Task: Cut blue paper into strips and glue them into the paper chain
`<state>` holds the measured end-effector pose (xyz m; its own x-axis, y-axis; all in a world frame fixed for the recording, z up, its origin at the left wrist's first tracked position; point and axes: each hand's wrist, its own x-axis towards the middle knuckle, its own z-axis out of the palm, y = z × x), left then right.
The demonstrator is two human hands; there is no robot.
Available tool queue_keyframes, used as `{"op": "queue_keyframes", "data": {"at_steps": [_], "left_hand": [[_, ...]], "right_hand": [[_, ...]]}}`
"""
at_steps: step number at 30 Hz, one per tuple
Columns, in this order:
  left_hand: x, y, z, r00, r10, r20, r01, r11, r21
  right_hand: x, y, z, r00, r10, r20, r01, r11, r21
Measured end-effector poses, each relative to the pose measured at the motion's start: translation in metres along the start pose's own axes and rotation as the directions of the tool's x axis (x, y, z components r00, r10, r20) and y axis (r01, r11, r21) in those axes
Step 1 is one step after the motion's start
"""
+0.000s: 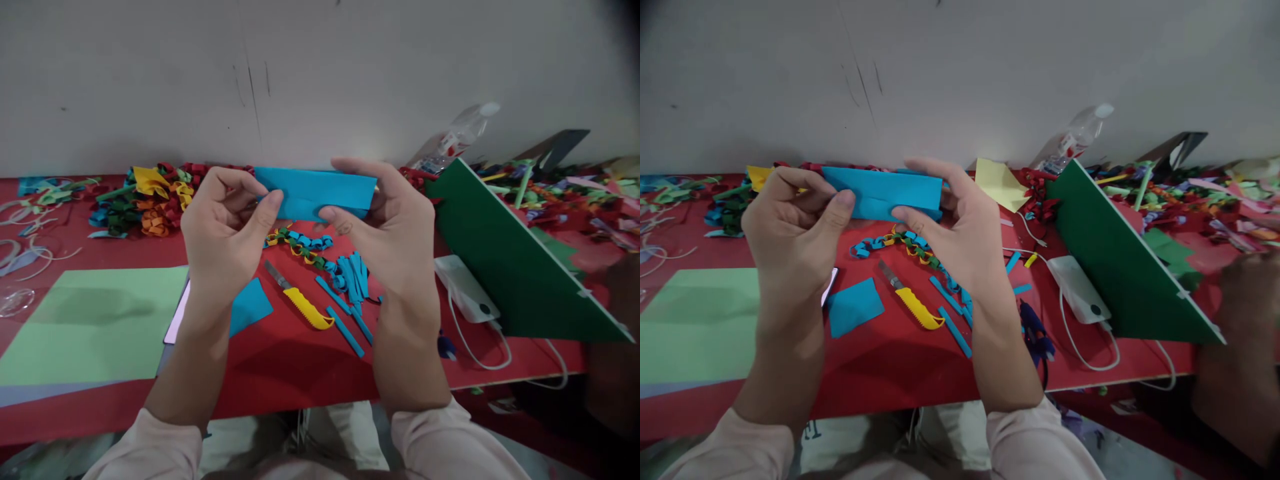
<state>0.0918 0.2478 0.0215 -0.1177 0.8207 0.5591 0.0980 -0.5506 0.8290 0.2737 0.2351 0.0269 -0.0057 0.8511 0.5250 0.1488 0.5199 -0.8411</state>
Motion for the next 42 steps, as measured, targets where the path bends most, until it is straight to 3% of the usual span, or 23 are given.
{"op": "queue_keyframes", "data": {"at_steps": [10, 18, 28, 37, 42], "left_hand": [[0.001, 0.001, -0.002, 0.992, -0.069, 0.109, 0.079, 0.992, -0.094], [-0.002, -0.001, 0.000, 0.980, -0.164, 0.115, 0.171, 0.984, -0.055], [0.001, -0.006, -0.006, 0.968, -0.180, 0.173, 0.185, 0.983, -0.012], [-0.001, 0.000, -0.013, 0.941, -0.167, 0.295, 0.227, 0.957, -0.182], [0.001, -0.001, -0.008, 0.975, -0.131, 0.180, 0.144, 0.987, -0.064]], "right_hand": [[0.000, -0.002, -0.001, 1.000, 0.007, 0.028, -0.004, 0.995, -0.099], [-0.001, 0.006, 0.002, 1.000, 0.003, 0.000, -0.003, 0.994, -0.106], [0.001, 0.004, -0.003, 0.998, 0.064, 0.020, -0.061, 0.994, -0.094], [-0.002, -0.006, -0.012, 0.993, 0.057, 0.102, -0.040, 0.987, -0.156], [-0.002, -0.012, -0.012, 0.987, 0.014, 0.158, 0.004, 0.994, -0.111]]}}
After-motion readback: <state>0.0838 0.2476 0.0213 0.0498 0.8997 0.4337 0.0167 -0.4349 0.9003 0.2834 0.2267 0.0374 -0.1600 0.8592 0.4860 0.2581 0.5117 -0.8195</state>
